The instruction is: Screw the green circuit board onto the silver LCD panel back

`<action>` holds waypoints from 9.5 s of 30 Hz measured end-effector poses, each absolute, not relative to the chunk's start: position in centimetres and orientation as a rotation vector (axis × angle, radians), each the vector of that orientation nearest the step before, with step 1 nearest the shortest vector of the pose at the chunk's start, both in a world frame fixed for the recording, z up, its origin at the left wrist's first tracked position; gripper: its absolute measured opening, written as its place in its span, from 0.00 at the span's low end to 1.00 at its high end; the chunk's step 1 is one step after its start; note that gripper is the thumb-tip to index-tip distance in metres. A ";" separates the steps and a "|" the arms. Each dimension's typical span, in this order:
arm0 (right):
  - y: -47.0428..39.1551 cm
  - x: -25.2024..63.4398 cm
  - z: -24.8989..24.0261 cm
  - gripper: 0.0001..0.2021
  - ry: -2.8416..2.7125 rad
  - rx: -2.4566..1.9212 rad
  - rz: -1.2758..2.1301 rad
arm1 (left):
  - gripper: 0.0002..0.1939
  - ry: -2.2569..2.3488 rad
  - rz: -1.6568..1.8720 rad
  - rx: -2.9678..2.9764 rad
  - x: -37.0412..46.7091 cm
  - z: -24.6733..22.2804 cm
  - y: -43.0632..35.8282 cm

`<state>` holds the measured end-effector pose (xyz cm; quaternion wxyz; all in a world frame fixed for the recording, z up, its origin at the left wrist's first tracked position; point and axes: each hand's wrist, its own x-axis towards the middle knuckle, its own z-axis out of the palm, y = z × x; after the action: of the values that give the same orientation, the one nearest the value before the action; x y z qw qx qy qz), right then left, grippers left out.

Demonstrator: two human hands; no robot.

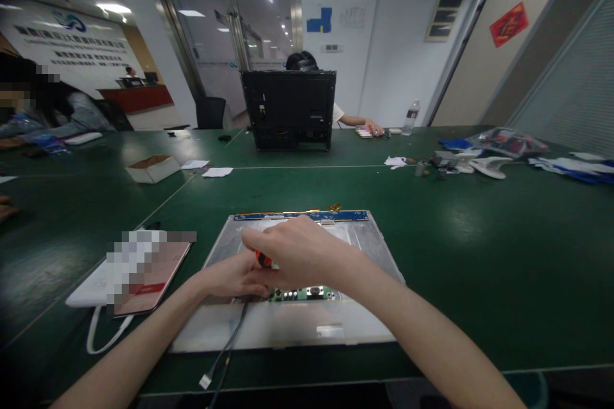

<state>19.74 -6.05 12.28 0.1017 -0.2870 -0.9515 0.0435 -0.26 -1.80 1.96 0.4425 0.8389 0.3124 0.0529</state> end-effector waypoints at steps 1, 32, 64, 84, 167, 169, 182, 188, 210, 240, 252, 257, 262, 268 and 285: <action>-6.0 19.7 12.2 0.10 -2.806 -0.858 0.109 | 0.04 0.775 0.134 2.077 -0.2 2.0 -1.8; -6.2 19.5 12.5 0.06 -2.831 -0.895 0.068 | 0.04 0.760 0.088 2.013 -0.3 1.7 -1.7; -6.1 19.8 12.3 0.08 -2.824 -0.868 0.086 | 0.02 0.753 0.145 2.054 -0.4 1.4 -1.7; -5.9 19.7 12.1 0.08 -2.813 -0.872 0.055 | 0.04 0.775 0.124 2.018 -0.4 1.3 -1.7; -5.7 19.7 12.2 0.06 -2.820 -0.859 0.074 | 0.03 0.760 0.111 2.001 -0.3 1.8 -1.8; -5.9 19.7 12.4 0.06 -2.814 -0.862 0.089 | 0.03 0.757 0.113 2.014 -0.3 1.7 -1.8; -5.8 19.8 12.3 0.08 -2.820 -0.887 0.082 | 0.03 0.755 0.123 1.970 -0.3 1.6 -1.9; -6.0 19.7 12.5 0.07 -2.798 -0.869 0.112 | 0.04 0.782 0.097 2.007 -0.4 1.5 -1.8; -6.2 19.7 12.7 0.10 -2.801 -0.869 0.153 | 0.03 0.754 0.110 2.003 -0.5 1.2 -1.6; -5.7 20.0 12.2 0.09 -2.797 -0.806 0.147 | 0.04 0.794 0.126 1.997 -0.6 1.2 -1.7; -6.2 19.8 12.8 0.11 -2.800 -0.848 0.136 | 0.04 0.759 0.089 1.984 -0.3 1.6 -1.7; -5.8 19.9 12.3 0.09 -2.803 -0.843 0.109 | 0.03 0.750 0.127 1.976 -0.3 1.7 -1.8; -5.7 19.8 12.1 0.07 -2.800 -0.876 0.068 | 0.03 0.756 0.100 1.971 -0.3 1.9 -1.9; -6.3 19.8 12.7 0.11 -2.793 -0.851 0.161 | 0.04 0.786 0.080 2.023 -0.3 1.6 -1.7; -6.2 19.7 12.7 0.11 -2.803 -0.840 0.183 | 0.02 0.734 0.107 2.007 -0.3 1.8 -1.7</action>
<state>19.72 -6.21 12.68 0.1044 -0.2850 -0.9508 0.0621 -0.34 -1.73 1.84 0.4802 0.8227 0.3010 0.0440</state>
